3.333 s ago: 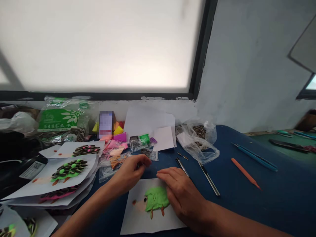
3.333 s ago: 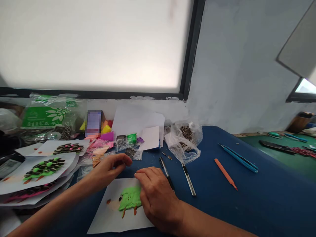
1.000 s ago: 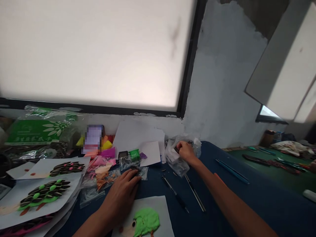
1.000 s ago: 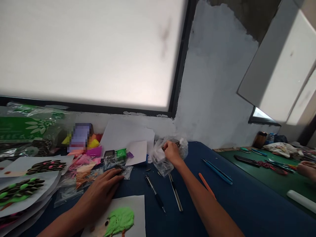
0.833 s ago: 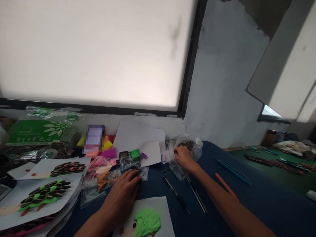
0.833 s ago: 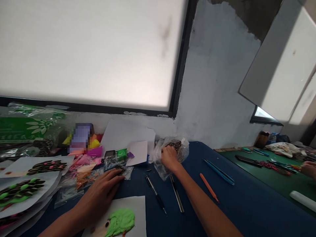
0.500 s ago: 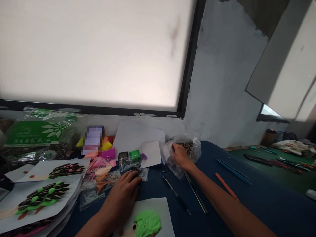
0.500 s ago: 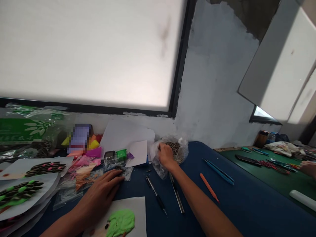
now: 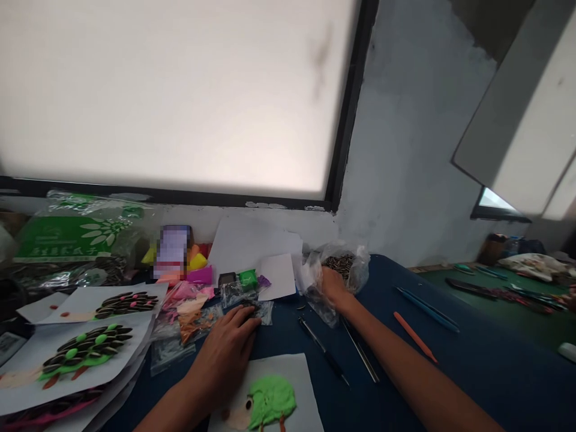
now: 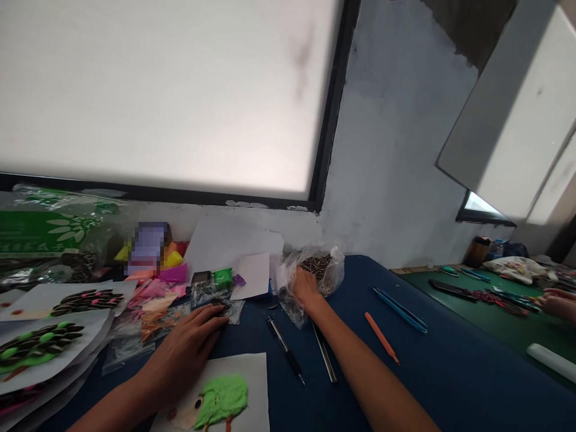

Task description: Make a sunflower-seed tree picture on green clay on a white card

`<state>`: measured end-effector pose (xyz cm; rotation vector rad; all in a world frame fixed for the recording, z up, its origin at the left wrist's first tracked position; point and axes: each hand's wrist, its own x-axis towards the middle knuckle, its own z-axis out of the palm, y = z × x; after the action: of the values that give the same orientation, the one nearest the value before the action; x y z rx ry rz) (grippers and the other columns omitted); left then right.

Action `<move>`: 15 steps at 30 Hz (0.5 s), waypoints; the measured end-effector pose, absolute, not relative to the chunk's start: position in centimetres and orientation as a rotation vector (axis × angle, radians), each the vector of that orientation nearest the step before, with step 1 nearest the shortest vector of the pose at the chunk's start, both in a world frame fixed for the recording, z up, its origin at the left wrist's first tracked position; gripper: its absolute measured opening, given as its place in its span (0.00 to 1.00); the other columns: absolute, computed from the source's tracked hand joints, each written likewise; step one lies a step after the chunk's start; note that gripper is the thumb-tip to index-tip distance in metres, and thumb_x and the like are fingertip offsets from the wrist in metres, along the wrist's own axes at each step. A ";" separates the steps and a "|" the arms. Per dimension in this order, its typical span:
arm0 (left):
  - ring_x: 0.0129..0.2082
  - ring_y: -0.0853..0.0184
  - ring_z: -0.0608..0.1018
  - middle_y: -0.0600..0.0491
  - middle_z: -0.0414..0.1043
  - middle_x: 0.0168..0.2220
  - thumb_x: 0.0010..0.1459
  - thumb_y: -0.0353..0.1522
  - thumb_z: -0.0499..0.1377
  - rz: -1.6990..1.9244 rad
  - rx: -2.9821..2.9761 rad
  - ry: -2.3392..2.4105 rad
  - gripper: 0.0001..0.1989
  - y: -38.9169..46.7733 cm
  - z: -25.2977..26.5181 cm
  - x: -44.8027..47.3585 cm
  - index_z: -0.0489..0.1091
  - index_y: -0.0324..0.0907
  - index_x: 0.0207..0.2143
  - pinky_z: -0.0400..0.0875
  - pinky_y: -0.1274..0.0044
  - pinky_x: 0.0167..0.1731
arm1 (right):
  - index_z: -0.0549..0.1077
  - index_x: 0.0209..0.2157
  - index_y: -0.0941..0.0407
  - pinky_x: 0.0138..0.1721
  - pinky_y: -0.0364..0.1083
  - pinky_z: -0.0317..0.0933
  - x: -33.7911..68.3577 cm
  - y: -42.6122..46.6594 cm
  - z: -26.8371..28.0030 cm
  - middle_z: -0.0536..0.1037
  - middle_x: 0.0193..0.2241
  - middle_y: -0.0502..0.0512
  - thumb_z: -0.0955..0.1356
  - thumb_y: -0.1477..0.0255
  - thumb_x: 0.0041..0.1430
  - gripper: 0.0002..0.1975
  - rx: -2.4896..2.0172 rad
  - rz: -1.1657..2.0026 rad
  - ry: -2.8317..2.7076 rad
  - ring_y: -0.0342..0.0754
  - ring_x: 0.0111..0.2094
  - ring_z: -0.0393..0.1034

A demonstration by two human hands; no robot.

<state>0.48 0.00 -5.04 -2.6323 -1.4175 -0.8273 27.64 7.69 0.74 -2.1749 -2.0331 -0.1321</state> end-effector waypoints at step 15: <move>0.55 0.50 0.74 0.45 0.74 0.55 0.64 0.30 0.48 -0.908 -2.640 -1.387 0.20 0.1 -5.3 0.5 0.77 0.43 0.48 0.73 0.55 0.52 | 0.73 0.43 0.59 0.36 0.44 0.64 25.1 3.2 6.2 0.78 0.34 0.55 0.58 0.68 0.73 0.15 -1.851 -0.194 -2.169 0.46 0.34 0.73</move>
<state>0.49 0.11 -5.29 -2.6398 -1.3867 -0.9082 25.13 3.24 6.20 -1.8508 -2.1685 -0.1944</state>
